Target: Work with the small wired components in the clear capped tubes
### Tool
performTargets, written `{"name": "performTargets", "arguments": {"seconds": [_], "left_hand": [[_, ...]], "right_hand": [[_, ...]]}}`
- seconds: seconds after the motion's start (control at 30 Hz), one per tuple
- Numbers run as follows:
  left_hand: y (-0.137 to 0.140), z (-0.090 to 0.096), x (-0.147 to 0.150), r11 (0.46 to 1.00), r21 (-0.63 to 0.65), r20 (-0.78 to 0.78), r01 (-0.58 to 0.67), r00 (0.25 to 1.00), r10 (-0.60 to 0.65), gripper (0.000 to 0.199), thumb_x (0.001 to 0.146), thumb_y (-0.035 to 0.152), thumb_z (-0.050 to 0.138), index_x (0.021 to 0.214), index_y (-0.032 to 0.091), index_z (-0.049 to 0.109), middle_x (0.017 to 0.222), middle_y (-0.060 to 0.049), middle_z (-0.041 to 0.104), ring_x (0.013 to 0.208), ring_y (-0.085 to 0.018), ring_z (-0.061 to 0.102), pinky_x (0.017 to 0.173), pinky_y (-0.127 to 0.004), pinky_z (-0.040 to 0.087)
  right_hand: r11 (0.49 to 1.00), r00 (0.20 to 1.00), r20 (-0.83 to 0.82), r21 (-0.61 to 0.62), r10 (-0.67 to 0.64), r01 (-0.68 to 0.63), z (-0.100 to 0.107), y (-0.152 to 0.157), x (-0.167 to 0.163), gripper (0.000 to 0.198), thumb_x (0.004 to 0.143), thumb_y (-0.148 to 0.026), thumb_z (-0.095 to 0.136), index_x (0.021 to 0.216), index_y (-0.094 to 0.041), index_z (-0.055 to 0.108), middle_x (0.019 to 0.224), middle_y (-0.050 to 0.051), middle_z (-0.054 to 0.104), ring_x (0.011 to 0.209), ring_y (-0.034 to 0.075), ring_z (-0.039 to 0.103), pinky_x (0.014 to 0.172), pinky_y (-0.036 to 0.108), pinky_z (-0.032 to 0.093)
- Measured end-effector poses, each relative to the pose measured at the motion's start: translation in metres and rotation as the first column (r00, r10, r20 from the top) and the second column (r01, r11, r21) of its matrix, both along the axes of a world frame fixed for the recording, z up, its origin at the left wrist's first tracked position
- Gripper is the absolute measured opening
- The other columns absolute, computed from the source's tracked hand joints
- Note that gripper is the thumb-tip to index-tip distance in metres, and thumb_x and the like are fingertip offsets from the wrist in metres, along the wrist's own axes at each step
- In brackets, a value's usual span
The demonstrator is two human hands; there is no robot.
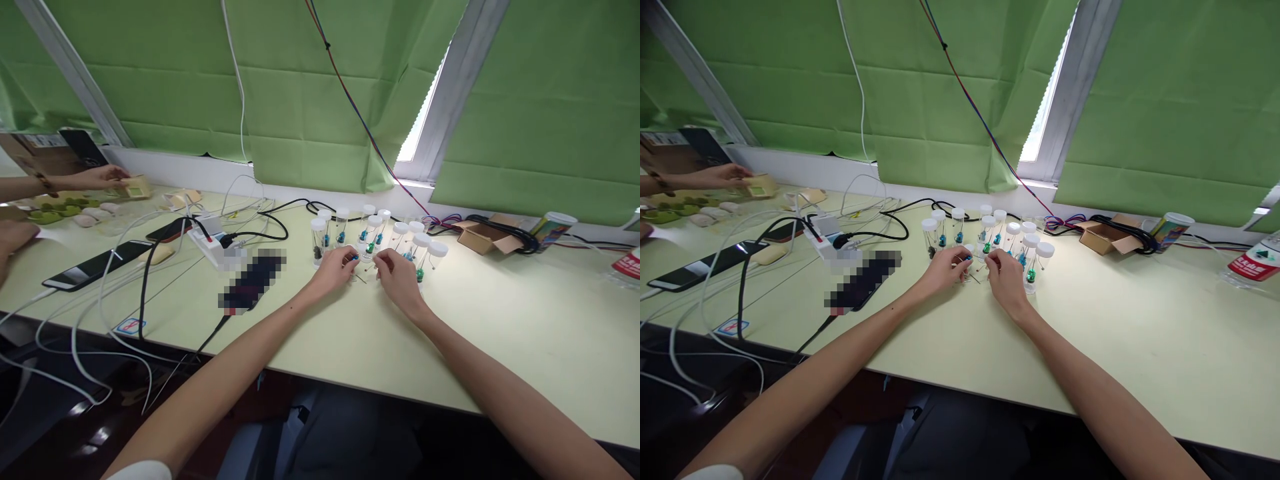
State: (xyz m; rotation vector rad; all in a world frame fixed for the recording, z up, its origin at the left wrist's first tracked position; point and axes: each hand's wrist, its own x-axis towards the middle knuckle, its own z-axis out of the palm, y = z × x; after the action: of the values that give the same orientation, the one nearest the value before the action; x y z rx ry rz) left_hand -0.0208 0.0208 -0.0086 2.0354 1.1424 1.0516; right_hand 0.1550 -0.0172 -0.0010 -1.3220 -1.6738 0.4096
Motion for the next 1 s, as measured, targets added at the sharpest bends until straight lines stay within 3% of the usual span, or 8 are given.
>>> {"name": "performTargets", "arguments": {"seconds": [0.17, 0.4, 0.77, 1.0], "left_hand": [[0.0010, -0.0003, -0.0010, 0.993, 0.100, -0.072, -0.057, 0.995, 0.064, 0.015, 0.089, 0.028, 0.051, 0.090, 0.019, 0.063, 0.080, -0.002, 0.064, 0.062, -0.014, 0.058, 0.068, -0.031, 0.050], [0.0047, -0.0030, -0.0021, 0.980, 0.189, -0.130, -0.056, 0.988, 0.082, 0.015, 0.089, 0.026, 0.052, 0.092, 0.020, 0.066, 0.090, -0.004, 0.067, 0.074, -0.017, 0.062, 0.075, -0.032, 0.051], [0.0073, -0.0059, -0.0041, 0.970, 0.239, -0.226, -0.033, 0.970, 0.089, 0.016, 0.089, 0.020, 0.056, 0.097, 0.019, 0.070, 0.091, -0.007, 0.063, 0.083, -0.020, 0.060, 0.075, -0.032, 0.051], [0.0050, -0.0039, -0.0031, 0.974, 0.219, -0.256, 0.056, 0.967, 0.002, 0.017, 0.090, 0.023, 0.057, 0.098, 0.019, 0.071, 0.092, -0.006, 0.063, 0.083, -0.019, 0.059, 0.075, -0.032, 0.051]], "right_hand": [[0.994, 0.998, 0.054, 0.108, -0.020, 0.014, -0.0015, 0.0022, 0.0013, 0.021, 0.092, -0.030, 0.046, 0.079, -0.019, 0.058, 0.066, 0.003, 0.060, 0.064, 0.018, 0.055, 0.069, 0.031, 0.041], [0.989, 0.993, 0.114, 0.145, 0.000, -0.017, -0.0038, 0.0036, 0.0024, 0.020, 0.091, -0.025, 0.046, 0.076, -0.020, 0.057, 0.066, 0.004, 0.060, 0.064, 0.019, 0.054, 0.067, 0.031, 0.040], [0.983, 0.993, 0.120, 0.183, -0.005, -0.017, -0.0074, 0.0061, 0.0032, 0.020, 0.092, -0.025, 0.047, 0.076, -0.020, 0.058, 0.067, 0.003, 0.061, 0.063, 0.018, 0.054, 0.065, 0.031, 0.040], [0.975, 0.999, 0.048, 0.222, -0.014, 0.003, -0.0089, 0.0067, 0.0029, 0.017, 0.093, -0.028, 0.049, 0.083, -0.020, 0.060, 0.070, 0.003, 0.063, 0.063, 0.018, 0.058, 0.065, 0.031, 0.044]]}}
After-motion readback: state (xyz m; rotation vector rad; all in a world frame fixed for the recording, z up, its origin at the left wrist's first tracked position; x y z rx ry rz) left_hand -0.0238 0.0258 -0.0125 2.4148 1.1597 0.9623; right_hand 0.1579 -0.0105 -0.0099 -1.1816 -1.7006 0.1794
